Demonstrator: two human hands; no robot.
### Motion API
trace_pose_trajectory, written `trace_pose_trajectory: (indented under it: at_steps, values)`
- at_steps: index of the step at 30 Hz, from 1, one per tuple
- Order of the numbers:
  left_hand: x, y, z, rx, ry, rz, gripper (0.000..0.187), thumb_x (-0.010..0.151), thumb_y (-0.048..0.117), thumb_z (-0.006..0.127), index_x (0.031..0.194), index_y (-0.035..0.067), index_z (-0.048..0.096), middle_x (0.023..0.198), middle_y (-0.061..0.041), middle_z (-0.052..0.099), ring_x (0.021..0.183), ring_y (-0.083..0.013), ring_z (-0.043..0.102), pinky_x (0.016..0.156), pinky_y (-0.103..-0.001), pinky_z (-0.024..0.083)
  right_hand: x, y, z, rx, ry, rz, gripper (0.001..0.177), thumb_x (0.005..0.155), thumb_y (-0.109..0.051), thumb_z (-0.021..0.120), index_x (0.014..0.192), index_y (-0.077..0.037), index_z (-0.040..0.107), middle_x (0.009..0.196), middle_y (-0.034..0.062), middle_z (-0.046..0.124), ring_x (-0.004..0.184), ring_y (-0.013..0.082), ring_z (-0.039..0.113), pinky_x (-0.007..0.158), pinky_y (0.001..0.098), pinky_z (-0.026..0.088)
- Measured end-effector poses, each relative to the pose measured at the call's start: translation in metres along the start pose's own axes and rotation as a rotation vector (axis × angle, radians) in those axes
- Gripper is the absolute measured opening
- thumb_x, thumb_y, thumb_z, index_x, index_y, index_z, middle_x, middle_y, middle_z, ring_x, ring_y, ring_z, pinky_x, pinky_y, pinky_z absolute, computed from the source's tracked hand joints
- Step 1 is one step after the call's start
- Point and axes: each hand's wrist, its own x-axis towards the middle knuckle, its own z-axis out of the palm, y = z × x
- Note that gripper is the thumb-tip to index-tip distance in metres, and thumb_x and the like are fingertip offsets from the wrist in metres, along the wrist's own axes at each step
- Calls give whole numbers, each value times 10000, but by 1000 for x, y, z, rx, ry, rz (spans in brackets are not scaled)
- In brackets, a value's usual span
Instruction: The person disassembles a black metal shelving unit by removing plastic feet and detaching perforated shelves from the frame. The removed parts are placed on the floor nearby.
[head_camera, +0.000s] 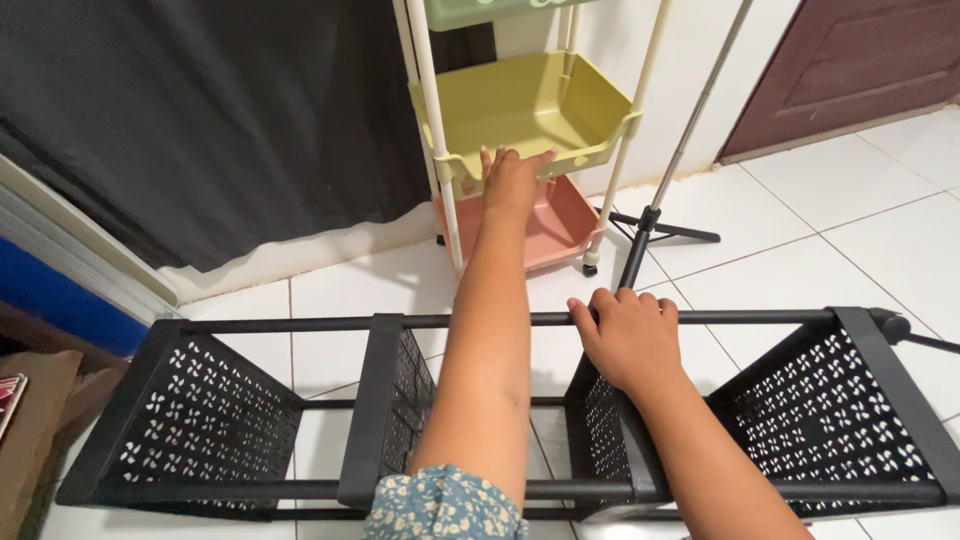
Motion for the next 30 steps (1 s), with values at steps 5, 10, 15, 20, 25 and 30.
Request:
trace_pose_trajectory:
  at_steps: [5,10,15,20,25,30]
  values:
    - [-22,-10,-27,-248,-38,60,565,947,99,659,1473,270,548,1406,-225,565,1449,-412,386,1248,-516,219,1,0,-4,26,-17,7,485,988,-519,488,945,-121,763,916,139,727,952,367,654,951,534,394]
    - [-69,7,-68,-221,-161,-101,660,914,138,676,1505,322,449,1620,-200,276,1538,-378,155,1208,-510,223,-1,0,-3,31,-4,15,496,988,-523,488,961,-119,773,908,147,730,955,375,653,952,529,393]
    - [-121,32,-100,-64,-201,-155,730,905,256,684,1567,302,379,1653,-230,190,1538,-435,74,1223,-531,166,-3,0,0,8,14,9,529,989,-549,483,927,-112,773,906,155,735,962,378,660,956,523,400]
    - [-173,49,-141,28,-437,-310,589,996,500,540,1479,163,516,1620,-214,310,1554,-417,145,1223,-662,125,-1,-2,4,-32,-21,24,574,1010,-560,454,919,-75,747,905,156,750,956,362,675,945,535,408]
    - [-212,56,-190,-10,-521,-293,568,1006,548,514,1404,150,599,1617,-224,318,1554,-436,138,1195,-727,112,-2,1,9,-32,30,18,538,1021,-524,459,930,-79,748,857,153,749,891,365,693,908,523,435]
    - [-236,61,-194,-103,-515,-328,570,966,443,591,1469,189,504,1632,-250,177,1512,-529,34,1138,-770,99,9,6,17,12,23,106,491,1037,-463,478,907,-79,756,810,170,733,845,377,697,914,480,456]
